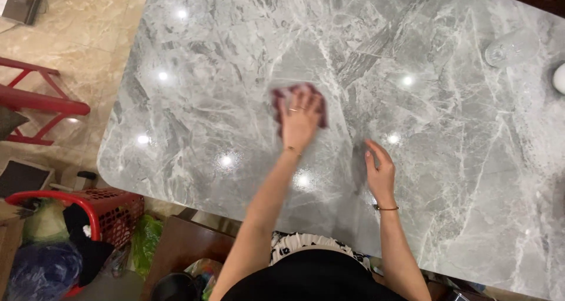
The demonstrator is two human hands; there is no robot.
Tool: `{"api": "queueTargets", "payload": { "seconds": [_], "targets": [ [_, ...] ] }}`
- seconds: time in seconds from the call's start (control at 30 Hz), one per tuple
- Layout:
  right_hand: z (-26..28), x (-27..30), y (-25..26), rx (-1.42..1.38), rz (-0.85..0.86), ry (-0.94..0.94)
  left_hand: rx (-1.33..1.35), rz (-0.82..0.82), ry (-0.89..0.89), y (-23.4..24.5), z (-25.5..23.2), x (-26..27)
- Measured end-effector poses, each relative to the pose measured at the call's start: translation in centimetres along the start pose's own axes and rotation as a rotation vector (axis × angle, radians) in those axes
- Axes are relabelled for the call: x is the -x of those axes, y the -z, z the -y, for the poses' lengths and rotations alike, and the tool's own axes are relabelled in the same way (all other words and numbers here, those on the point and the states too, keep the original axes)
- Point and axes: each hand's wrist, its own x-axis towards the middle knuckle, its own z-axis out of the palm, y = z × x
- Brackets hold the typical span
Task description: The person wipes a marble dining table with a maroon cloth, moving around the table to clean different sections. They shift items like a teapot, glass, and a small box to reach underneath and continue wiping the surface.
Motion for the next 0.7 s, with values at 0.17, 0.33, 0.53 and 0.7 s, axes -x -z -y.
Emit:
{"api": "queueTargets", "payload": {
  "seconds": [0.17, 0.33, 0.53, 0.7],
  "targets": [
    [-0.1, -0.7, -1.5, -0.032, -0.011, 0.149, 0.165, 0.063, -0.218, 0.3, -2.7, 3.9],
    [0.4, -0.2, -2.2, -0.04, 0.031, 0.198, 0.11, 0.003, -0.067, -0.1, 8.1, 3.8],
    [0.6, 1.3, -2.5, -0.016, 0.05, 0.204, -0.081, -0.096, 0.247, 7.4, 24.6, 7.0],
    [0.8, 2.0, -2.8, -0.008, 0.05, 0.184, -0.112, -0.03, 0.557, 11.7, 33.0, 12.5]
  ]
}}
